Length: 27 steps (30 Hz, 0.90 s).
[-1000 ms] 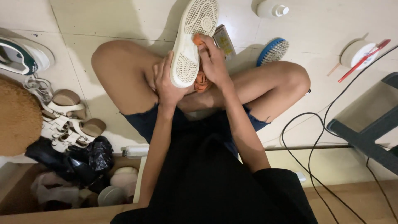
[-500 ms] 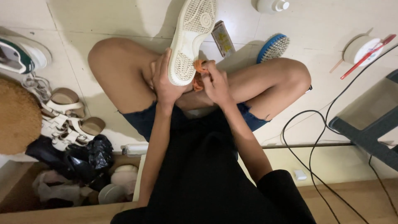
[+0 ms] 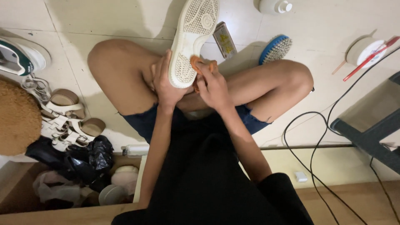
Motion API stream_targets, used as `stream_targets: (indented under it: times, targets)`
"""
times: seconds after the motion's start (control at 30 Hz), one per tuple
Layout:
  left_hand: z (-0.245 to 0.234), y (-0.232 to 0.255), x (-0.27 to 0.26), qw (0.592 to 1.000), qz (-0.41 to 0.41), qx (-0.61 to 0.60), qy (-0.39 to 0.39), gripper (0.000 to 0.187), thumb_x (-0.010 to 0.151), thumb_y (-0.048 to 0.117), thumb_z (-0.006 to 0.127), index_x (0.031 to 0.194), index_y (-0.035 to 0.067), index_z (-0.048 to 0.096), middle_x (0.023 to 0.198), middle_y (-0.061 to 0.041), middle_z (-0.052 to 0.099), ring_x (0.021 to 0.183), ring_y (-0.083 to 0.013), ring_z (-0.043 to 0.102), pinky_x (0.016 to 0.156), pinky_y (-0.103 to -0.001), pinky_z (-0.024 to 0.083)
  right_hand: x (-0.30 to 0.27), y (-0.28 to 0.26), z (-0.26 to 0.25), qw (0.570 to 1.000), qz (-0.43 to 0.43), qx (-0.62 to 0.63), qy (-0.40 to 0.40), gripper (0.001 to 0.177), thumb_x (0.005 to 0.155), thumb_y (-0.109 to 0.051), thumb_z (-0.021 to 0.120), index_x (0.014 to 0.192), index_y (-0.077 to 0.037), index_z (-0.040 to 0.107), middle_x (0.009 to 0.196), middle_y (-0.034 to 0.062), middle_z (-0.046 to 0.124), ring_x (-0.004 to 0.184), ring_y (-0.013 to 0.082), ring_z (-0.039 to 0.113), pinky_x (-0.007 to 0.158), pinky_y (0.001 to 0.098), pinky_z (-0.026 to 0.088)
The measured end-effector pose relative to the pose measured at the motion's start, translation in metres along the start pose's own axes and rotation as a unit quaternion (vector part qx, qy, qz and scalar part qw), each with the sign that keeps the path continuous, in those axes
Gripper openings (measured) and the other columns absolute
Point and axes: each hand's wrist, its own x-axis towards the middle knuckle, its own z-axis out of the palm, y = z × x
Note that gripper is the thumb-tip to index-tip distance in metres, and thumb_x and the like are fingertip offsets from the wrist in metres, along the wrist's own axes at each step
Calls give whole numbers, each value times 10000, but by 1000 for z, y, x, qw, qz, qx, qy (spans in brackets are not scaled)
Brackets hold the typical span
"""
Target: A person cleans the sole of a white sneaker using brushes and a cloth while sitting on the floor.
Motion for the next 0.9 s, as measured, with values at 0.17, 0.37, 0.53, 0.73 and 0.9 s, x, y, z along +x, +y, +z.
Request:
stream_targets:
  times: [0.17, 0.37, 0.53, 0.73, 0.9]
  targets:
    - [-3, -5, -3, 999, -7, -26, -22, 1238, 309, 193, 1045, 1448, 20, 590, 1281, -195, 665, 1125, -338, 646, 1049, -369, 470, -16, 1, 13, 995, 52, 81, 20, 357, 970, -47, 538, 1316, -79, 617, 910, 265, 632, 819, 485, 665, 735, 524, 556]
    - [-2, -2, 4, 1000, 19, -19, -7, 1034, 522, 292, 1046, 1397, -35, 604, 1242, -204, 681, 1082, -344, 663, 967, -390, 479, -12, 10, 12, 993, 59, 100, -8, 345, 1038, -176, 554, 1372, -105, 605, 1153, 188, 543, 1025, 411, 636, 886, 487, 550]
    - [-3, -4, 5, 999, 32, 7, -12, 914, 627, 275, 994, 1385, -49, 599, 1246, -210, 689, 1082, -358, 682, 914, -412, 462, 16, 12, 19, 995, 66, 63, -51, 443, 1081, -334, 527, 1467, -115, 537, 1153, 112, 373, 957, 396, 596, 762, 524, 561]
    - [-4, -6, 4, 1000, 30, 10, 2, 901, 601, 246, 970, 1370, -56, 610, 1211, -209, 697, 1062, -354, 687, 918, -398, 471, -1, 18, 31, 998, 31, 51, -23, 440, 1136, -283, 453, 1536, -102, 490, 1063, 243, 534, 1122, 512, 584, 1005, 569, 414]
    - [-2, -10, 1, 1000, 17, -16, 9, 921, 552, 183, 964, 1374, -44, 616, 1215, -208, 704, 1069, -355, 692, 929, -394, 467, -33, -14, 11, 983, 72, 171, -11, 351, 1104, -153, 487, 1418, -97, 633, 1160, 220, 720, 1140, 390, 686, 1001, 480, 528]
